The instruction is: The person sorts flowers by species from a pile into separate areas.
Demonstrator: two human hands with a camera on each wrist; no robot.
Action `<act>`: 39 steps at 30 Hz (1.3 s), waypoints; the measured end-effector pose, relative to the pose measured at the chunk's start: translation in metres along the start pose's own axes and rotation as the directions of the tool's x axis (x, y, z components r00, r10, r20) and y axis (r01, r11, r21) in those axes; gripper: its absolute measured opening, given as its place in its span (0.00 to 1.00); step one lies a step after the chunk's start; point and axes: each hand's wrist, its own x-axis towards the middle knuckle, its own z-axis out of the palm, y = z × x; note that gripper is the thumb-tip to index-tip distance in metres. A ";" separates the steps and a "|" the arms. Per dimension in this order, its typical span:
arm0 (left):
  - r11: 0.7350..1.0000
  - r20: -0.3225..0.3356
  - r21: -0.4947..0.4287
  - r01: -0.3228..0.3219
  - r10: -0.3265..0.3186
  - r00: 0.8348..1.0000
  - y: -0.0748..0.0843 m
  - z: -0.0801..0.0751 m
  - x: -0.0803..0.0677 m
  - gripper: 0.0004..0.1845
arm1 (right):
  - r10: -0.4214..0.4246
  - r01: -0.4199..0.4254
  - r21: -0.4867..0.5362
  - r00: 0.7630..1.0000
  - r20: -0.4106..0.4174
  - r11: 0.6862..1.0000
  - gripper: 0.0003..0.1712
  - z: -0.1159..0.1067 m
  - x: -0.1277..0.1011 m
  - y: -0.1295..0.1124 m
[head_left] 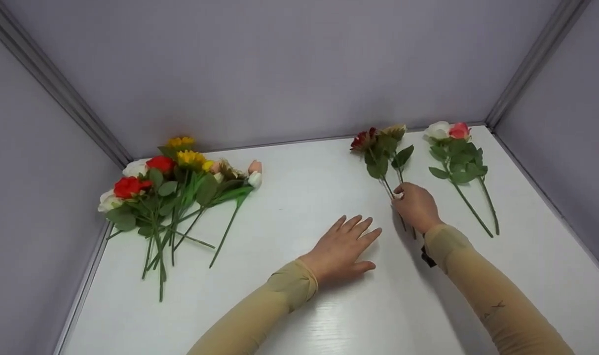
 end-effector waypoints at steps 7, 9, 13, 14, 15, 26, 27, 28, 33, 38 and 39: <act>0.999 0.014 -0.040 -0.009 0.010 1.000 0.001 -0.001 -0.001 0.41 | -0.028 0.029 -0.051 0.999 0.018 0.998 0.21 0.005 0.001 0.002; 0.999 0.011 -0.040 -0.011 0.011 1.000 0.000 -0.001 -0.001 0.41 | -0.026 0.027 -0.071 0.999 0.025 0.997 0.20 0.006 0.001 0.002; 0.999 0.016 -0.048 -0.011 0.012 1.000 -0.001 0.000 -0.001 0.41 | -0.029 0.033 -0.118 0.999 0.031 0.993 0.17 0.008 0.002 0.001; 0.999 0.018 -0.049 -0.012 0.013 1.000 -0.001 0.000 -0.001 0.41 | -0.033 0.036 -0.127 0.999 0.028 0.991 0.17 0.009 0.002 0.000; 0.999 0.021 -0.052 -0.011 0.013 1.000 -0.001 0.000 -0.001 0.41 | -0.036 0.039 -0.133 0.999 0.026 0.990 0.16 0.009 0.002 0.000; 0.997 0.039 -0.073 -0.004 0.007 0.999 -0.004 -0.001 -0.004 0.41 | -0.056 0.057 -0.145 0.998 0.013 0.988 0.16 0.013 0.001 -0.001; 0.997 0.040 -0.076 -0.003 0.006 0.999 -0.004 -0.002 -0.004 0.41 | -0.057 0.058 -0.143 0.998 0.014 0.988 0.16 0.013 0.000 0.000; 0.997 0.041 -0.078 -0.003 0.007 0.999 -0.004 -0.002 -0.004 0.41 | -0.059 0.061 -0.140 0.998 0.016 0.988 0.16 0.013 0.000 0.000; 0.995 0.035 -0.096 0.007 -0.003 0.999 -0.008 -0.002 -0.007 0.40 | -0.090 0.091 -0.125 0.996 0.016 0.988 0.13 0.012 0.000 0.001; 0.992 0.018 -0.122 0.036 -0.034 0.999 -0.018 -0.005 -0.013 0.38 | -0.125 0.121 -0.126 0.992 -0.018 0.985 0.12 0.011 0.002 0.000; 0.991 0.012 -0.126 0.045 -0.043 0.999 -0.022 -0.006 -0.015 0.38 | -0.128 0.124 -0.123 0.991 -0.030 0.985 0.11 0.011 0.002 -0.001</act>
